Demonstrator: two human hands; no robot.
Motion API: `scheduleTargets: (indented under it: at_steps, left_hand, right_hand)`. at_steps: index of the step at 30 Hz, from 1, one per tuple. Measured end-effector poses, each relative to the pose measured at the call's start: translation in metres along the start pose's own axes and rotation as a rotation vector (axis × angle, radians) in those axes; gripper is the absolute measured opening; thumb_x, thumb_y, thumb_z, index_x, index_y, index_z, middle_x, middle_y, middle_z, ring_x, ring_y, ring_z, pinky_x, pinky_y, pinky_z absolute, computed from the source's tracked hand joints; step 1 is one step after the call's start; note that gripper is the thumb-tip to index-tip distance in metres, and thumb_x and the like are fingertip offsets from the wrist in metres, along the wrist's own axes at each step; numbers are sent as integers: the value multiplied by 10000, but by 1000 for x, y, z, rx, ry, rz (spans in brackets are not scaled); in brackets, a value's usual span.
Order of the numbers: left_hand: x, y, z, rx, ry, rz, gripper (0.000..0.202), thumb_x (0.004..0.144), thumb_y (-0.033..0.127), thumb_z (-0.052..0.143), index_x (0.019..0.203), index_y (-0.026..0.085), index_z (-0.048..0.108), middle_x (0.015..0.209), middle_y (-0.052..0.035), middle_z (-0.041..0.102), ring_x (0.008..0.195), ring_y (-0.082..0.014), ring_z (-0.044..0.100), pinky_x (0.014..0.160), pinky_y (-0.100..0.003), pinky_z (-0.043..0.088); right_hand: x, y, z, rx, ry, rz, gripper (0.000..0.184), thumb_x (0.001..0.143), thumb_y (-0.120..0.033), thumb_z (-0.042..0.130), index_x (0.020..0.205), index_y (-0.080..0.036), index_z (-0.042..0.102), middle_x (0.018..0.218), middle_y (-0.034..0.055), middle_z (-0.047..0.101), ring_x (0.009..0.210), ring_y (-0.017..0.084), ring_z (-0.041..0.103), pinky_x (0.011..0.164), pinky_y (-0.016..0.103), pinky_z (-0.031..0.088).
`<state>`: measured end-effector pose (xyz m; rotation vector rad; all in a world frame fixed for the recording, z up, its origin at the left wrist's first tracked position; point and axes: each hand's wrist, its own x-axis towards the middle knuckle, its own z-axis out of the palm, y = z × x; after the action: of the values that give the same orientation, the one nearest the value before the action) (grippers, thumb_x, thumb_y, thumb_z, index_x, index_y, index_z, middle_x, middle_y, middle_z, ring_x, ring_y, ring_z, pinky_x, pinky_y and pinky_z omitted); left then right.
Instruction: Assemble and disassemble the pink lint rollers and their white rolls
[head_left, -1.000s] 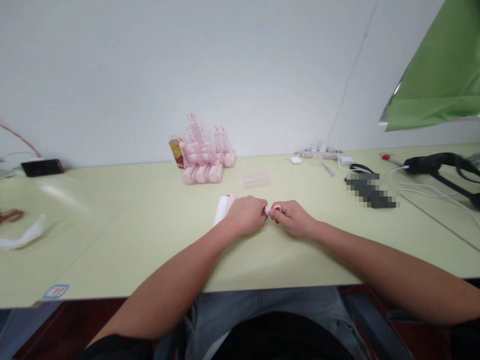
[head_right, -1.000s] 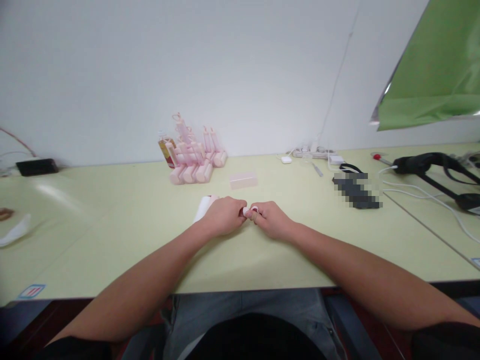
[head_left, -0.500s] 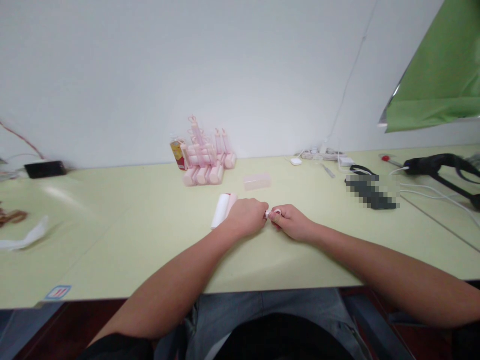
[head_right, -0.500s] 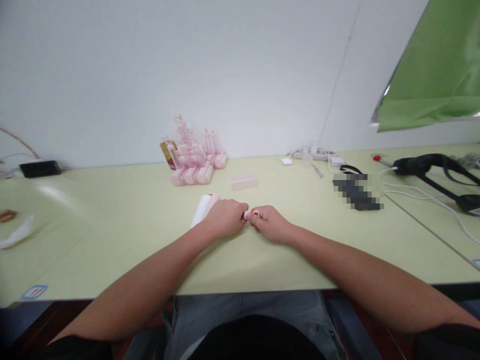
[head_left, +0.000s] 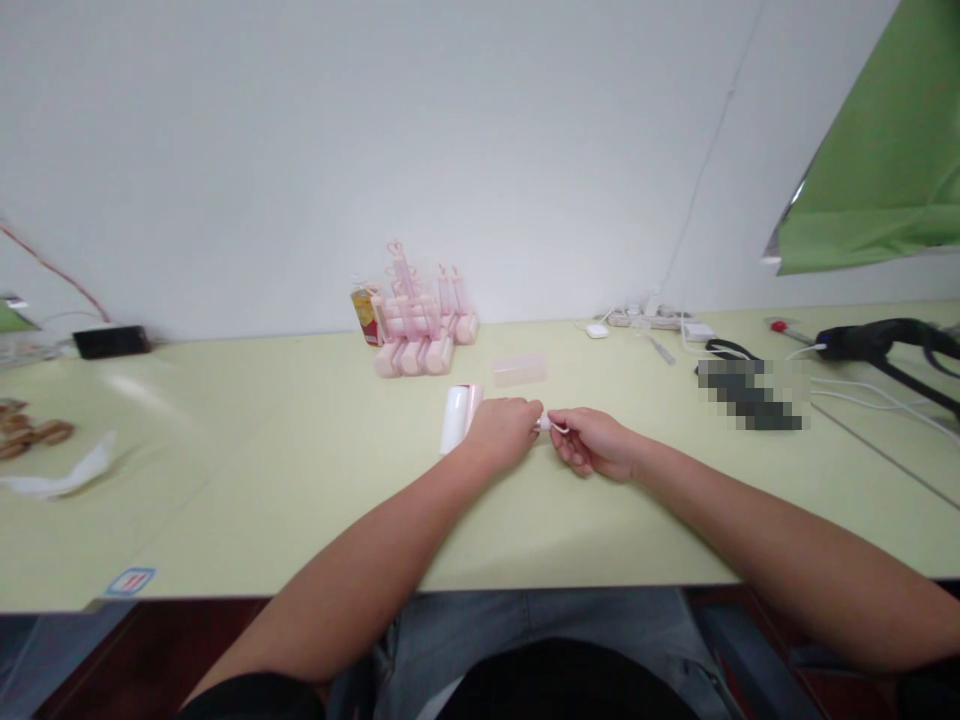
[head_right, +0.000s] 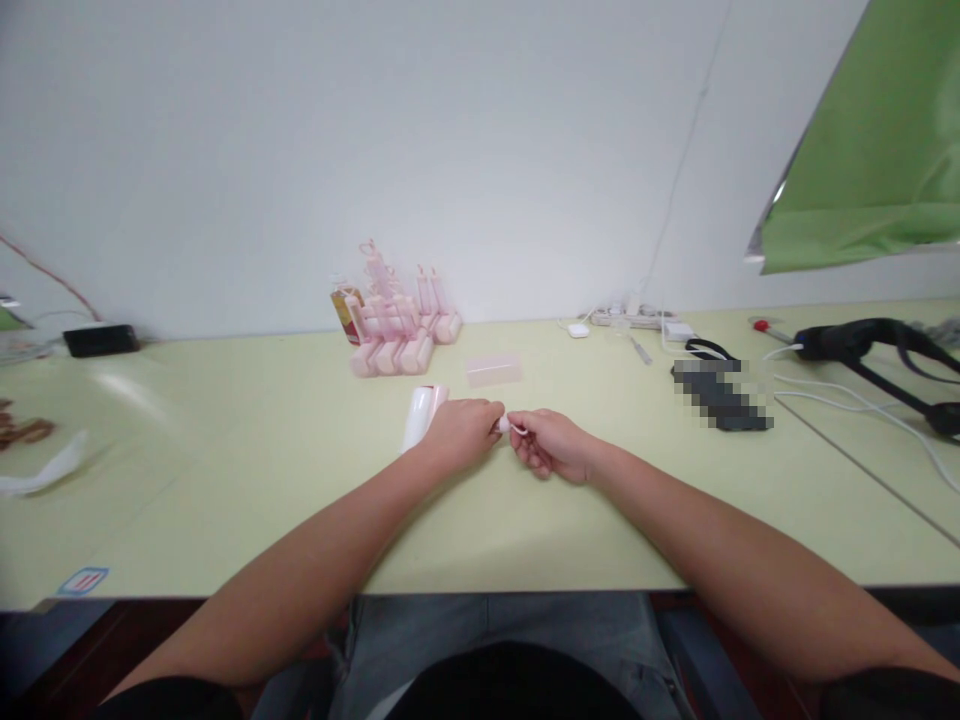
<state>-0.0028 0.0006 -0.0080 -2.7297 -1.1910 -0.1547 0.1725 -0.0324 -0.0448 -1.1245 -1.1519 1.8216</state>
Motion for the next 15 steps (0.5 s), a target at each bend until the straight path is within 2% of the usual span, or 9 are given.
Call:
scheduleTargets:
  at_steps: [3, 7, 9, 10, 12, 15]
  left_hand:
    - [-1, 1, -5, -33, 134, 25, 209, 848, 350, 552, 977, 204, 627, 939, -86, 645, 906, -250, 597, 796, -374, 417]
    - [-4, -10, -18, -163, 510, -2, 445, 819, 481, 596, 1175, 215, 571, 1149, -109, 582, 1091, -280, 511, 964, -444, 349]
    - [-2, -23, -18, -259, 671, -76, 450, 849, 462, 562, 1211, 197, 530, 1197, -116, 555, 1140, -271, 484, 1001, -438, 339]
    - [1, -31, -14, -306, 715, -119, 440, 862, 442, 546, 1219, 186, 514, 1193, -118, 552, 1144, -264, 483, 1005, -431, 347]
    - [10, -47, 0, -365, 726, -191, 451, 867, 418, 540, 1239, 167, 488, 1192, -128, 549, 1146, -262, 487, 1011, -429, 360]
    - [26, -66, 32, -382, 582, -250, 574, 836, 408, 581, 1325, 149, 428, 1310, -165, 490, 1240, -296, 434, 1062, -467, 322]
  right_hand:
    - [2, -2, -3, -58, 98, -107, 392, 849, -488, 531, 648, -154, 569, 480, -15, 519, 331, 87, 417, 279, 206, 309]
    - [5, -10, -19, 10, 266, -264, 376, 849, -456, 541, 613, -163, 545, 443, -18, 486, 327, 95, 406, 277, 221, 309]
    - [7, -15, -30, 108, 334, -363, 360, 856, -438, 535, 618, -169, 535, 457, -17, 490, 339, 94, 408, 291, 224, 323]
    - [7, -18, -34, 157, 353, -412, 350, 862, -434, 532, 631, -171, 535, 472, -17, 498, 348, 93, 413, 303, 225, 338]
    - [9, -21, -41, 232, 366, -495, 328, 872, -436, 531, 677, -172, 549, 517, -17, 521, 372, 92, 430, 332, 229, 375]
    - [11, -19, -40, 267, 326, -537, 277, 861, -426, 573, 778, -162, 593, 623, -7, 570, 419, 84, 460, 376, 229, 424]
